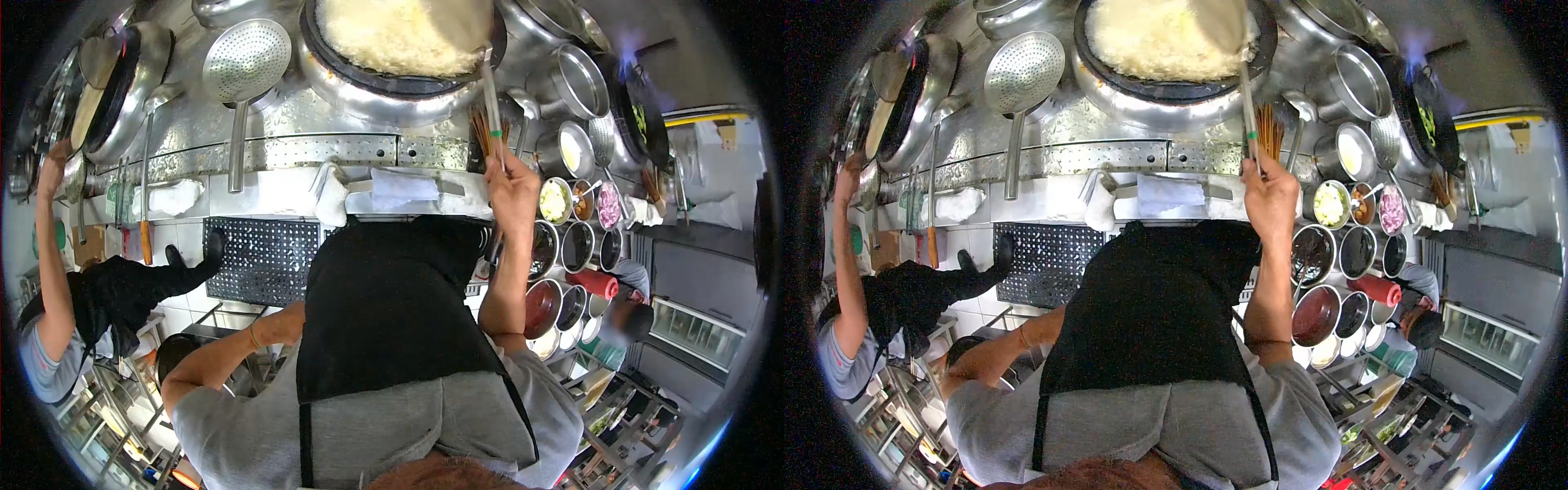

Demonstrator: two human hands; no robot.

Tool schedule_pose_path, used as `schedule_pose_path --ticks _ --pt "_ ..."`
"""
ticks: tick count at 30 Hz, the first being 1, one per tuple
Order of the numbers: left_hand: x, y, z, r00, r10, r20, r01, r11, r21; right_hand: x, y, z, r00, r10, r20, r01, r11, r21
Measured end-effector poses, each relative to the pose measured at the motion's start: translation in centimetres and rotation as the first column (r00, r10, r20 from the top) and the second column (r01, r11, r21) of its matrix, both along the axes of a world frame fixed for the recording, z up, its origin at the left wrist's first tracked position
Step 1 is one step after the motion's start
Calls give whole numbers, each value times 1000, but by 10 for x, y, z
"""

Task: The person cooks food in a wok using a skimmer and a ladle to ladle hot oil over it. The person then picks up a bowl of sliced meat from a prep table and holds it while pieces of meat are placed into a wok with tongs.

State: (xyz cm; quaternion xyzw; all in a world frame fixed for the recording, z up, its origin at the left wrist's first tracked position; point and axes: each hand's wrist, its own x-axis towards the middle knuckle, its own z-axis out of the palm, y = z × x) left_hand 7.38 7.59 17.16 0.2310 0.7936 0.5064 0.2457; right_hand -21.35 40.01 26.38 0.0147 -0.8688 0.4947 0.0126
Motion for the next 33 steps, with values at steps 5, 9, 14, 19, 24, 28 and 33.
schedule_pose_path --ticks 5,9,14,19,24,28,33 --pt "3 0 0 999 -15 30 15 1000 -1 8 9 35 982 -129 -140 108 984 -144" --pt "-5 1 7 999 -12 30 11 1000 18 21 18 52 1000 7 24 -7 1000 8" --pt "-17 7 17 999 -16 30 15 999 37 -23 -11 -11 996 85 22 -84 995 -47" --pt "-12 6 19 997 -20 68 17 999 45 -28 -13 8 985 -111 -130 87 979 -182" --pt "-15 3 33 990 -41 132 34 998 54 -6 13 30 991 -44 -126 42 999 -15" --pt "-70 -3 84 914 -217 342 302 928 -218 -10 13 6 997 61 35 -61 998 0" --pt "-207 42 115 855 207 -475 -328 926 -186 -14 -2 20 997 -37 -75 29 994 -105"
